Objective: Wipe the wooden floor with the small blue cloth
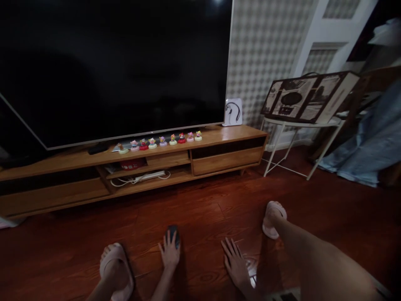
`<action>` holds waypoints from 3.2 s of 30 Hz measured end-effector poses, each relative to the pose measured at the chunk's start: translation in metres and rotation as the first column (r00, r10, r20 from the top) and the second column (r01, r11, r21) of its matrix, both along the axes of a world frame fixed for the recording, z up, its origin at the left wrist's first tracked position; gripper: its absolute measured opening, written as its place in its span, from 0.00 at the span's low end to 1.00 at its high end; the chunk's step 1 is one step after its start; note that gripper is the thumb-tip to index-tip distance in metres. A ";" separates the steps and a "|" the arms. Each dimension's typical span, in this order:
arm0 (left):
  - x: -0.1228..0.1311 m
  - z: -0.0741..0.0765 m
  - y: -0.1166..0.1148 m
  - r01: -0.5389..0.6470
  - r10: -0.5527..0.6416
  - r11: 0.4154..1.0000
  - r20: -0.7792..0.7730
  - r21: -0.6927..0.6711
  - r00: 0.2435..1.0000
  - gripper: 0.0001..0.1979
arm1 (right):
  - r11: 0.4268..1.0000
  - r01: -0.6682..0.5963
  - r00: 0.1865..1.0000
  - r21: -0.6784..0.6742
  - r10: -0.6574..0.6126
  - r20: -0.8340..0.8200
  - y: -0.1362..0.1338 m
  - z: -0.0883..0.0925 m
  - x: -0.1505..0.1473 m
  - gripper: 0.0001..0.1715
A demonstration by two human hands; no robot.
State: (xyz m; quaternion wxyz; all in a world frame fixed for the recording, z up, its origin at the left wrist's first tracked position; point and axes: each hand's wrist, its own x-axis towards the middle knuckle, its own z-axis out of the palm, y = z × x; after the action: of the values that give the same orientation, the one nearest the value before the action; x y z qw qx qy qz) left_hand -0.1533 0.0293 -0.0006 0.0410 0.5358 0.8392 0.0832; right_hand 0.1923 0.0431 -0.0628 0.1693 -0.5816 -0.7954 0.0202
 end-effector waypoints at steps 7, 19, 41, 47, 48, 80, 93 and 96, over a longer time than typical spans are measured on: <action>-0.200 0.046 -0.058 -0.308 0.308 0.951 -0.092 0.015 0.947 0.31 | 1.000 -0.005 1.000 0.012 0.005 0.002 0.000 0.002 -0.001 0.36; 0.159 -0.038 -0.008 0.354 -0.366 0.931 0.180 0.093 0.913 0.37 | 1.000 0.007 1.000 0.003 -0.007 0.014 -0.002 0.012 -0.006 0.37; 0.140 -0.033 -0.050 0.286 -0.308 0.949 0.191 0.131 0.932 0.42 | 0.999 0.040 0.999 0.028 -0.040 -0.006 0.000 0.016 -0.015 0.36; 0.149 -0.030 -0.023 0.429 -0.436 0.900 0.151 0.083 0.887 0.43 | 0.999 0.048 0.999 0.013 -0.048 0.000 0.001 0.015 -0.015 0.38; 0.135 -0.028 -0.015 0.423 -0.430 0.903 0.116 0.078 0.896 0.42 | 0.999 0.047 0.999 0.008 -0.047 0.004 0.001 0.015 -0.015 0.38; 0.059 0.009 -0.007 0.219 -0.221 0.975 0.052 0.043 0.974 0.37 | 0.997 0.042 0.999 0.061 -0.041 -0.006 0.003 0.009 -0.015 0.36; 0.108 -0.019 -0.034 0.129 -0.159 0.970 0.139 0.204 0.977 0.31 | 0.996 0.064 0.998 0.055 -0.063 -0.024 0.003 0.018 -0.020 0.35; 0.163 -0.028 -0.040 0.337 -0.370 0.923 0.193 0.184 0.909 0.36 | 0.996 0.066 0.998 0.052 -0.065 -0.019 0.004 0.016 -0.021 0.36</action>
State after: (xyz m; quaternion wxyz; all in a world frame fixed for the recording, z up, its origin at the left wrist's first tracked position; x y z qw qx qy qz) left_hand 0.0099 -0.0106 -0.0282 0.1103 0.6680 0.7096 0.1955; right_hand 0.1709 0.0467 -0.0471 0.1920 -0.6025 -0.7747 -0.0010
